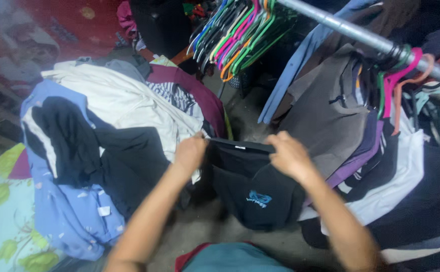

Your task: The person folds several garments and places them on hangers, then hangs them on a metal clothing rack. Items handled include a gray t-shirt, a black t-shirt, a black-and-white shirt, and a light blue patterned shirt. The person adjusts the shirts on the hangers and secures the blue shirt with a small tie.

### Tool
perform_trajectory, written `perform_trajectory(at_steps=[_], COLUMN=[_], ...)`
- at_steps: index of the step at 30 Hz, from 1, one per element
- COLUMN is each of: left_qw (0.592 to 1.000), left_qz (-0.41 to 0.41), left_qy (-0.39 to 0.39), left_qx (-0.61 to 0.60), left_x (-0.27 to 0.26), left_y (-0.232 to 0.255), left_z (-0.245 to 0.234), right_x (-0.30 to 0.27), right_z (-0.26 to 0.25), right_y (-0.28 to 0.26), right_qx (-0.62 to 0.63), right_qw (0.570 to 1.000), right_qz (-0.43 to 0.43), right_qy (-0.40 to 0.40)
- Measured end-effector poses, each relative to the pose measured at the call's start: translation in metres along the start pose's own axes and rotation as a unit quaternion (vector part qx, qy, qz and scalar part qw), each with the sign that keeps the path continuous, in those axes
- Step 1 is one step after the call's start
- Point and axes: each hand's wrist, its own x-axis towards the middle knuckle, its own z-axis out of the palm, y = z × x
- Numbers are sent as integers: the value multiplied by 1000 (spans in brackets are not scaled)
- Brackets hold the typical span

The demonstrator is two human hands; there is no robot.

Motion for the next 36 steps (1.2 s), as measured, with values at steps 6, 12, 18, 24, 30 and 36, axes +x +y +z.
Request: perform_trajectory(at_steps=[6,12,18,24,30,36], left_qw=[995,940,999,990,981,974], left_qz=[63,169,-5,-48,-63,-137], left_qy=[-58,276,12,128,180,139], left_qx=[-48,-108,-50,-31,-47,-115], left_x=[30,-4,-7,27,39,40], left_y=[25,98,34,29,37,38], left_z=[-127,-137,-58,-100,-139,-146], right_x=[-16,-75,-21,30,138,238], right_z=[-82,-48,41,-8,-13,6], right_y=[33,30,92,57,23,12], right_qx=[-9,131,355,519,520,482], right_qw=[989,859,934,842,829,829], right_qz=[-83,-134,23,-132,-39,107], right_qy=[123,476,9,-62,203,263])
